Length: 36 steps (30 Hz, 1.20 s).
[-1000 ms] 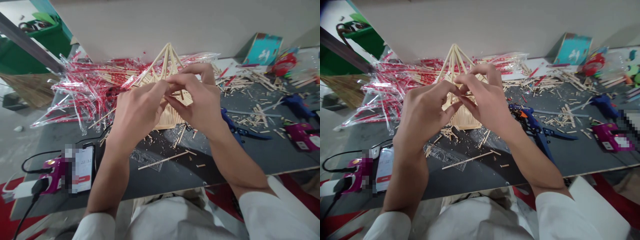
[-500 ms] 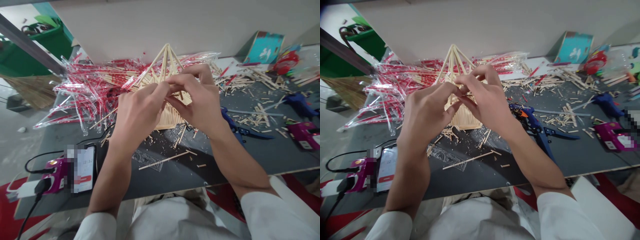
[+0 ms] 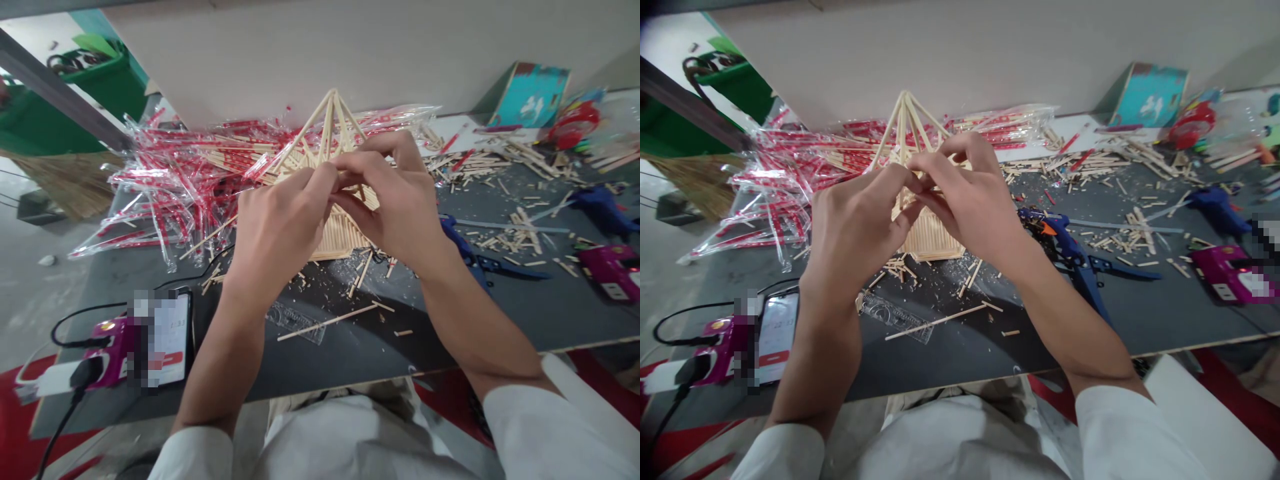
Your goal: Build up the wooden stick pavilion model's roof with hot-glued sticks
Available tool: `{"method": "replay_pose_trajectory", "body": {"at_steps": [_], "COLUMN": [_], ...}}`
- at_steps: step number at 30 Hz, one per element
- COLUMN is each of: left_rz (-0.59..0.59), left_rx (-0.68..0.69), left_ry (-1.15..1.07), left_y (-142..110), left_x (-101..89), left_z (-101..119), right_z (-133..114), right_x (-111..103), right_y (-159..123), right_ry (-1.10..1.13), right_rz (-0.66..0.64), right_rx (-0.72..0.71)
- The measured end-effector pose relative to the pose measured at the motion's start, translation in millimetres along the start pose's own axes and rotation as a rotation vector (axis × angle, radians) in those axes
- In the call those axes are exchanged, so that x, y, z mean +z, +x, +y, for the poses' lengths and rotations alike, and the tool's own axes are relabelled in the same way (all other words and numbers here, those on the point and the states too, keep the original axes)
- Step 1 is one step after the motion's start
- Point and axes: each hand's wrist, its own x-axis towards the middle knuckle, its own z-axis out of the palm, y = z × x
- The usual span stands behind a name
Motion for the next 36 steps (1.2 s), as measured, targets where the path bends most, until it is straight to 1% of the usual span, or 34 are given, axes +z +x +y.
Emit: {"method": "replay_pose_trajectory", "body": {"at_steps": [4, 12, 18, 26, 33, 36], "left_rz": [0.046, 0.062, 0.016, 0.055, 0.048, 0.054], "left_rx": [0.035, 0.046, 0.026, 0.05, 0.038, 0.035], "left_ry": [0.079, -0.047, 0.001, -0.039, -0.042, -0.06], "left_y": [0.8, -0.1, 1.6, 0.4, 1.1, 0.7], "left_x": [0.5, 3.7, -1.5, -4.1, -3.0, -0.9], "left_z": [0.4, -2.6, -4.1, -11.1, -7.2, -6.8], "right_z": [-0.1, -0.3, 0.3, -3.3, -1.3, -2.5], "right_x": [-0.7, -1.1, -0.9, -1.7, -0.8, -2.4], "right_y": [0.5, 1.7, 1.3, -1.1, 0.3, 1.3], "right_ry": [-0.002, 0.037, 0.038, 0.092, 0.075, 0.054], "right_rz": [-0.024, -0.042, -0.039, -0.04, -0.02, -0.033], "right_rx": [0.022, 0.073, 0.071, 0.072, 0.058, 0.045]}}
